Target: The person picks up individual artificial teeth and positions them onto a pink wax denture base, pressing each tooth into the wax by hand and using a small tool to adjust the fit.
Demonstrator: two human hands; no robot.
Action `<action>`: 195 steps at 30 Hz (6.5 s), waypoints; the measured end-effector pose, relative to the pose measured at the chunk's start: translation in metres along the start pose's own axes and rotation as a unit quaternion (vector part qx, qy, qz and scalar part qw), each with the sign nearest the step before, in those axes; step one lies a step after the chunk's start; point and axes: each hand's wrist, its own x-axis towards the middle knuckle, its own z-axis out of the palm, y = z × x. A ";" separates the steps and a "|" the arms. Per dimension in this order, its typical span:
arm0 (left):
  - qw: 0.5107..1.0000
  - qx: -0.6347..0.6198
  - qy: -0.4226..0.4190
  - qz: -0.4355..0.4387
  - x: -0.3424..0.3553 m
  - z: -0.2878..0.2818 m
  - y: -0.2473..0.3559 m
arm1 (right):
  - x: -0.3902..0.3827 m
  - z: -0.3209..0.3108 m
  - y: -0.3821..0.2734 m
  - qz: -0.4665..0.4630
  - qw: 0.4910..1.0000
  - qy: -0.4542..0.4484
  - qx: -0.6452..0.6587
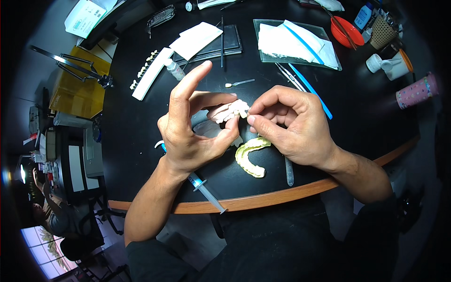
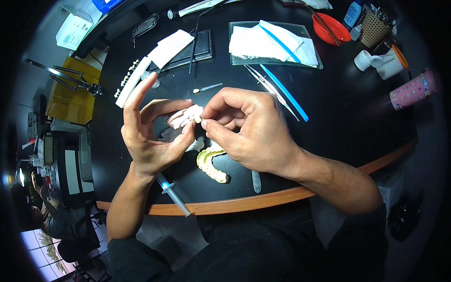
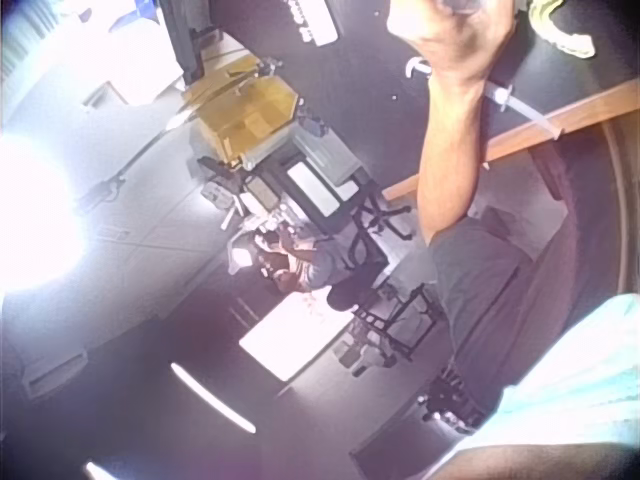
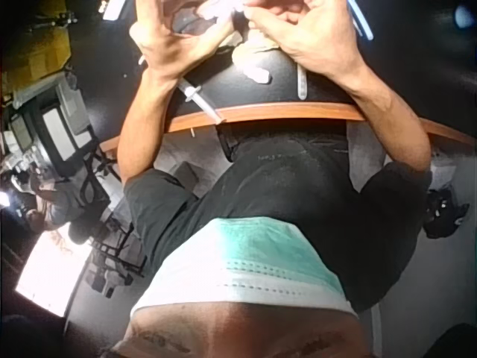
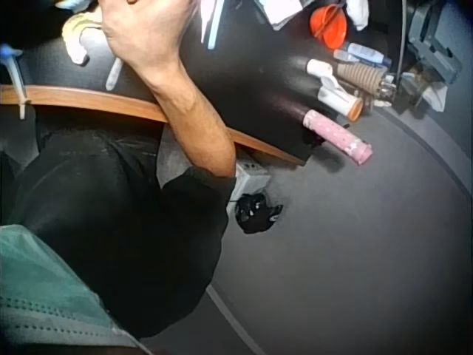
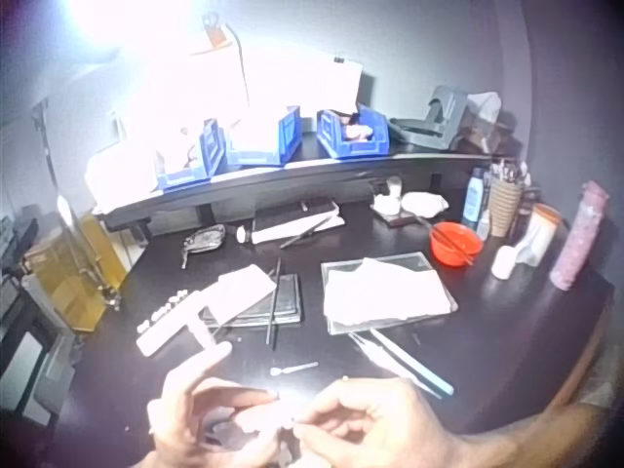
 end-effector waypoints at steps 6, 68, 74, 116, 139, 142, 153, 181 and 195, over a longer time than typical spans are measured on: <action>1.000 -0.005 -0.013 0.000 0.001 0.000 0.000 | 0.000 0.001 -0.001 -0.008 1.000 0.003 0.002; 0.993 0.050 -0.105 -0.033 0.003 -0.013 0.005 | 0.001 0.001 0.002 0.038 0.999 0.004 -0.016; 0.990 0.083 -0.114 -0.026 0.003 -0.013 0.008 | 0.001 0.003 0.005 0.018 0.999 0.004 -0.050; 0.986 0.093 -0.141 -0.010 0.002 -0.016 0.005 | 0.003 0.000 0.008 -0.043 0.991 -0.008 -0.126; 0.983 0.103 -0.153 -0.005 0.003 -0.018 0.008 | 0.004 -0.001 0.009 -0.063 0.988 -0.012 -0.139; 0.985 0.090 -0.145 -0.009 0.002 -0.018 0.007 | 0.003 0.001 0.008 -0.060 0.987 -0.011 -0.148; 0.983 0.105 -0.150 0.001 0.005 -0.020 0.010 | 0.005 0.000 0.008 -0.086 0.976 0.018 -0.198; 0.981 0.095 -0.167 0.005 0.006 -0.022 0.007 | 0.006 -0.004 0.006 -0.217 0.926 -0.040 -0.306; 0.979 0.110 -0.168 0.026 0.009 -0.021 0.010 | 0.005 -0.003 0.006 -0.203 0.930 -0.038 -0.303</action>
